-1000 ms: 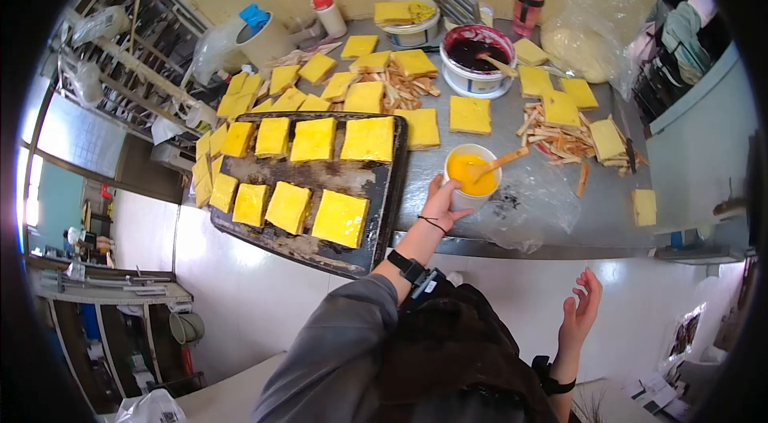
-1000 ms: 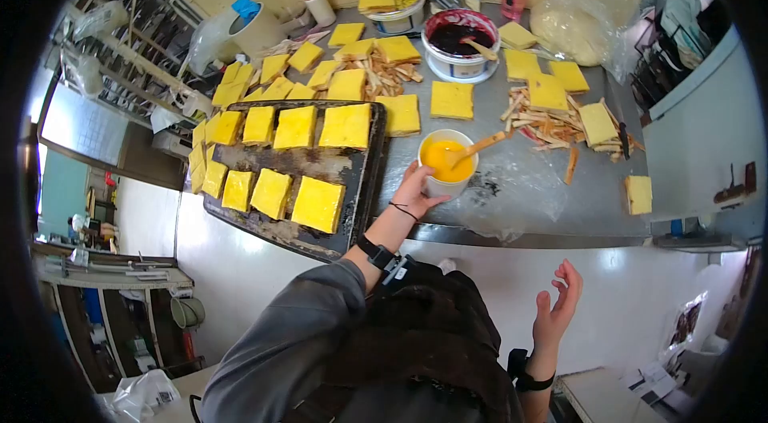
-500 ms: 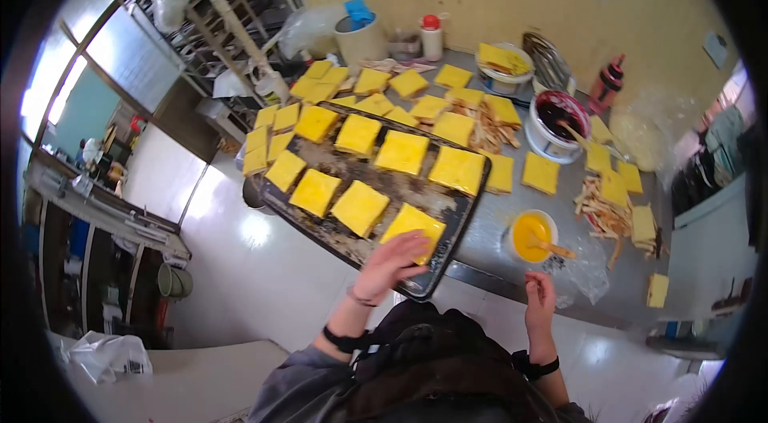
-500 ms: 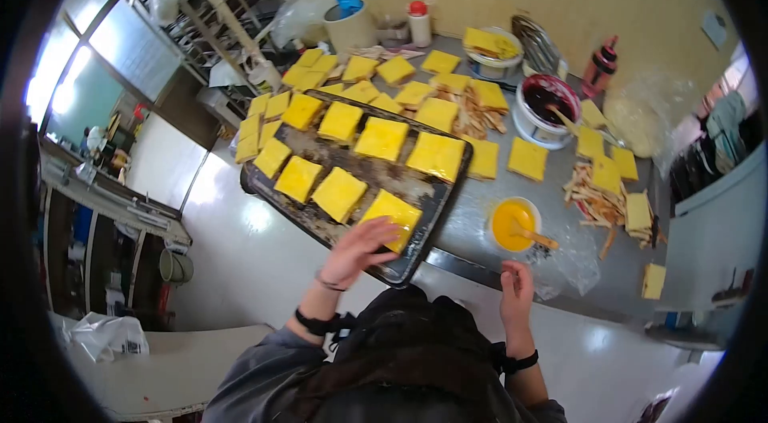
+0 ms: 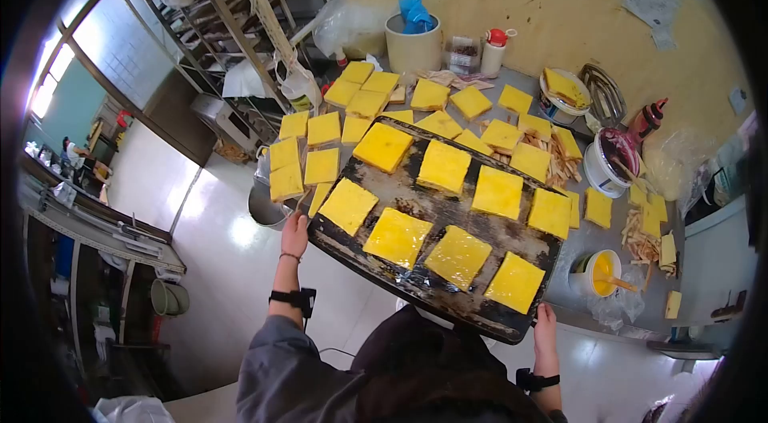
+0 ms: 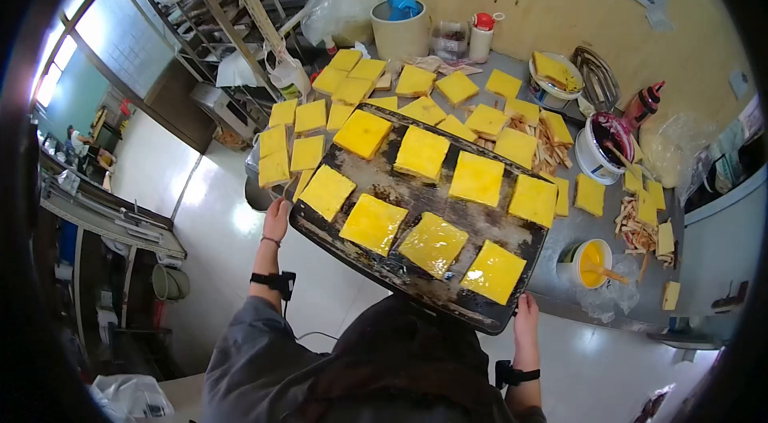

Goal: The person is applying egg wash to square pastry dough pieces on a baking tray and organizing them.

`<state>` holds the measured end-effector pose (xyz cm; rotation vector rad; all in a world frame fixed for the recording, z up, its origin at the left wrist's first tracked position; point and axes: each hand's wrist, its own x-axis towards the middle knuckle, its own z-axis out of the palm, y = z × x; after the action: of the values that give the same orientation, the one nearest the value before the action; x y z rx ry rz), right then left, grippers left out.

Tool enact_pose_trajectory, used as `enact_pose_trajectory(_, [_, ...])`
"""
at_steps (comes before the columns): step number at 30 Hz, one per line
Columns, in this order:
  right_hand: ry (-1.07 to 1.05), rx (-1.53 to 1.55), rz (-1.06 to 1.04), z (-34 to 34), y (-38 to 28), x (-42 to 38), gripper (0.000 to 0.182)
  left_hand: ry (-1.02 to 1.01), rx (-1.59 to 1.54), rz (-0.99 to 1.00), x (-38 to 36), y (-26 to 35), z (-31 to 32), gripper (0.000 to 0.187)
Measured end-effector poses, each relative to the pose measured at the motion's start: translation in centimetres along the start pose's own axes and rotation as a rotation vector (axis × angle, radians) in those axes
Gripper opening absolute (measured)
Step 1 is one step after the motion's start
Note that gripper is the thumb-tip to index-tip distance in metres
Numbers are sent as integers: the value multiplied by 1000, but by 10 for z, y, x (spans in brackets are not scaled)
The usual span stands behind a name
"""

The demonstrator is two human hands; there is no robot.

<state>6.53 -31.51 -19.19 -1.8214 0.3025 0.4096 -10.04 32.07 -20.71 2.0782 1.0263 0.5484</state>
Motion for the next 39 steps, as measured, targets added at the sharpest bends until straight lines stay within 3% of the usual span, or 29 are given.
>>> enact_pose_trajectory(5, [209,121,40,16,7,-6,49,-233,198,-71,35,32,11,54])
enact_pose_trajectory(10, [304,116,-6,37,-11,-22,55,-190,265,-54,44,53,13,57])
enact_pose_trajectory(13, [434,-115,-7,40,-2,-13,60,-85,185,0,43,36,21,57])
enact_pose_trajectory(15, [437,-51,-17,38,11,-8,63,-80,49,-38,42,26,22,58])
enact_pose_trajectory(17, [461,-69,3,46,-18,-18,64,-98,-59,-62,44,8,28,59])
enact_pose_trajectory(21, [514,-20,7,47,-11,-15,66,-114,-169,-65,38,21,25,57])
enact_pose_trajectory(31, [498,-50,2,46,-12,-14,64,-91,-55,23,43,8,28,58])
enact_pose_trajectory(36, [505,77,-52,48,-19,-16,62,-99,-234,-53,40,17,26,62])
enact_pose_trajectory(39, [504,169,-50,47,-11,-14,61,-109,-185,12,39,17,20,65])
